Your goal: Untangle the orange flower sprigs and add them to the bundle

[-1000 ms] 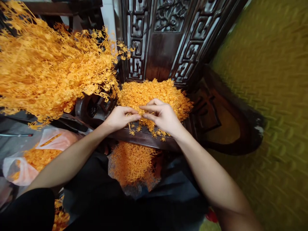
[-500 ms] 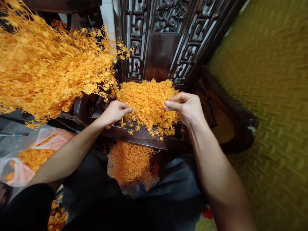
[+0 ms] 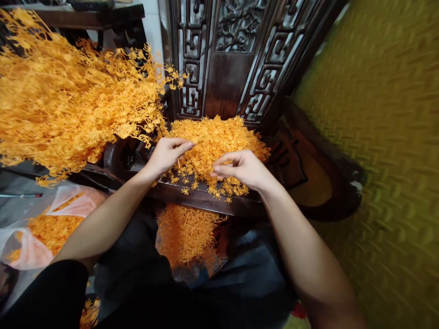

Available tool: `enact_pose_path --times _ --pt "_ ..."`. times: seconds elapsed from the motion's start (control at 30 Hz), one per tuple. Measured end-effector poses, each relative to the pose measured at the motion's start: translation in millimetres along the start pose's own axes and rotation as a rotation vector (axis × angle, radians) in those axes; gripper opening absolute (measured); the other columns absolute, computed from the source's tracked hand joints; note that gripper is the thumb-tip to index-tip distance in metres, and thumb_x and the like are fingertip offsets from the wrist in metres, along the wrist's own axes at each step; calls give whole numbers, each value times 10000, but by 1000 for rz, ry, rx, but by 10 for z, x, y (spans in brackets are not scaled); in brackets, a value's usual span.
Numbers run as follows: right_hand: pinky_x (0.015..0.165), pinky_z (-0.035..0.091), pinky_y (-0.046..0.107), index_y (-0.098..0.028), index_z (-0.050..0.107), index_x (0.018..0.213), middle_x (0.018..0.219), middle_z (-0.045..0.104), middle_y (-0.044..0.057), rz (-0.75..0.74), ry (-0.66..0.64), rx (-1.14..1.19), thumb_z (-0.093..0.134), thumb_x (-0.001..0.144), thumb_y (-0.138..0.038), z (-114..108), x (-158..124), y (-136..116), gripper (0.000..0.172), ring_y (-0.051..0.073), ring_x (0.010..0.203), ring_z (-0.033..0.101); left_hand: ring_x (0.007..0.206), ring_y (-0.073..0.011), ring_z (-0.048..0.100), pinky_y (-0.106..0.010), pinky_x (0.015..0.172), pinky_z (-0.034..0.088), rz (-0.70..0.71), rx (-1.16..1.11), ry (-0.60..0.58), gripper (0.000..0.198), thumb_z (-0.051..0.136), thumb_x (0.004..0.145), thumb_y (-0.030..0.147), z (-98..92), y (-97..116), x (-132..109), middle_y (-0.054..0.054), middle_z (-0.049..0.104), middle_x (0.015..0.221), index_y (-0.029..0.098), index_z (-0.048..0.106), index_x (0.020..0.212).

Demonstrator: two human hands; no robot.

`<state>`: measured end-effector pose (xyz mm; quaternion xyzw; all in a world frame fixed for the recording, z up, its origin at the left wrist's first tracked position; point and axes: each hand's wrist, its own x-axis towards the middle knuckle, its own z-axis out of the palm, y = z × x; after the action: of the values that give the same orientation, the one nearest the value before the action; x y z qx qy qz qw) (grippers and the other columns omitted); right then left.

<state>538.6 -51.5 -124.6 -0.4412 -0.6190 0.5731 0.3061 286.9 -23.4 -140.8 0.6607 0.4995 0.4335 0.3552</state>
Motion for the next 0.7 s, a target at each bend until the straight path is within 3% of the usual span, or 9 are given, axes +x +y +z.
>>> enact_pose_path --times 0.1,0.2,0.27,0.37,0.4,0.47,0.57,0.63,0.7 --pt "659 608 280 -159 762 856 754 775 75 113 -208 -94 877 713 -439 76 -72 17 335 184 687 752 468 -81 427 -244 473 305 -58 -214 -29 285 731 864 448 -18 -5 -61 30 541 530 177 803 919" --pt "659 585 261 -167 739 875 747 772 58 91 -209 -110 851 739 -419 117 -134 44 308 165 683 743 483 -54 446 -221 452 321 -74 -381 -39 320 800 807 422 -1 -18 -138 -25 689 715 166 794 998" --pt "690 584 259 -171 756 880 789 778 58 44 -232 -157 835 757 -400 92 -172 42 272 163 724 745 482 -40 456 -212 443 327 -75 -434 -60 342 801 809 433 23 -20 -194 -57 733 817 155 786 1006" --pt "713 588 270 -192 806 969 965 789 60 -5 -382 -283 822 765 -404 -9 -209 32 294 167 782 741 458 -37 452 -211 430 312 -59 -438 -99 353 748 860 473 58 -8 -273 -47 717 765 152 775 1003" --pt "717 592 276 -206 809 1014 1009 784 57 -14 -377 -312 823 765 -416 -44 -210 37 326 171 797 739 452 -36 448 -214 429 309 -46 -436 -107 352 734 872 480 68 2 -296 -44 713 757 154 769 1001" --pt "716 606 295 -224 783 1116 1043 767 62 -20 -206 -277 822 769 -464 -87 -187 64 424 184 812 738 448 -35 445 -220 430 308 -16 -440 -110 340 719 882 479 91 28 -334 -45 719 781 161 748 999" --pt "709 633 344 -264 618 1377 1160 707 97 -28 114 -4 775 802 -580 -25 -92 125 675 213 860 740 441 -38 448 -221 434 313 9 -451 -107 310 707 892 458 145 77 -382 -35 716 780 169 685 1002" --pt "699 637 367 -307 469 1502 1272 646 112 -72 200 140 759 802 -620 84 -5 150 820 228 916 725 435 -39 455 -213 438 319 0 -452 -124 292 709 891 436 192 106 -415 -19 706 755 182 612 996" --pt "723 626 372 -313 459 1497 1289 631 107 -166 268 137 786 777 -613 181 82 156 846 235 971 691 428 -39 459 -203 438 319 -12 -439 -144 296 708 893 417 234 126 -452 1 693 734 202 524 977"
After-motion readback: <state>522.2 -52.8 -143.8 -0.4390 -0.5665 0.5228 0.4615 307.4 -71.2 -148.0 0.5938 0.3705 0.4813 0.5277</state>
